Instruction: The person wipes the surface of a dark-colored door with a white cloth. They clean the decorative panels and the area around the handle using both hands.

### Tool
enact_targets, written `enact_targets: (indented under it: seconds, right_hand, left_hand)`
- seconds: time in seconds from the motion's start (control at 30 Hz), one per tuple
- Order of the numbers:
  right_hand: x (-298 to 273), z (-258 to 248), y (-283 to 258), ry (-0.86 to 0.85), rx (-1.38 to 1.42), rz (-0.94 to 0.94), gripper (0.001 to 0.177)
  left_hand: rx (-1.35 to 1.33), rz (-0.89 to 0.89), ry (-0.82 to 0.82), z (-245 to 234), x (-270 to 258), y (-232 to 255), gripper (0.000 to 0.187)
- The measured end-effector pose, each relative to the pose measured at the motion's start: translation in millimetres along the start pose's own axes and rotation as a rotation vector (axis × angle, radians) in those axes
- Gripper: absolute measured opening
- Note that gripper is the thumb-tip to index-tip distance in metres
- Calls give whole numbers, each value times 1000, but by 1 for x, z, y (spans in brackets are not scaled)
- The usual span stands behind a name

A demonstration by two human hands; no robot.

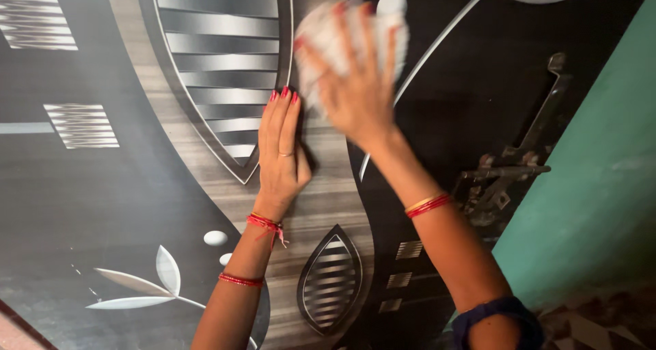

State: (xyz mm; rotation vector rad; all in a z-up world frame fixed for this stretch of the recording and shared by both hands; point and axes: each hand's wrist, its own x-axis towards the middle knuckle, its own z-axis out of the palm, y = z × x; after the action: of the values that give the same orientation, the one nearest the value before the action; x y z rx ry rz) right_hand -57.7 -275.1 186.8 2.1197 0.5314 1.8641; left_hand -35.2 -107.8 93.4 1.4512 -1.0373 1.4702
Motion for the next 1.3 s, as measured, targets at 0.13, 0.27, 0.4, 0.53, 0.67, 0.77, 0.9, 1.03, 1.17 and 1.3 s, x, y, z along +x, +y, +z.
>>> enact_targets:
  seconds: [0.13,0.27,0.4,0.53,0.67,0.77,0.9,1.03,1.17,1.3]
  right_hand:
    - [-13,-4,8,-5,-26,164,54]
    - [-55,2,-19,-204,63,-156,36]
    - [-66,2,5,-229,6,-367,36]
    - [-39,-1,61,-92,-126,137,54]
    - [-41,4,46,-63,-169,220,54]
    - [-71,2,2,-142,-14,-69,53]
    - [-101,-5,-4,-287,-12,-69,57]
    - [-122,0,31,27,-49,364,60]
    - [-162,10,26,116,-155,808,65]
    - [-192,19,-38,48,-81,773,67]
  left_hand:
    - [-19,-9,-24,-1,3,1,72]
    - [-62,11,-24,-1,4,0,70]
    - [-90,0,-19,-1,3,1,72]
    - [-89,-20,-51,-3,4,1,74]
    - [-87,-13,-32,-2,4,-1,73]
    - [-97,-23,-37,-1,2,-2,71]
    - [-101,-13,-51,-3,-3,-1,69]
    - [-80,0,-133,-10,-15,0,68]
    - [-72,6,-114,-8,-22,-3,66]
    - [-87,4,-127,-7,-23,-4,67]
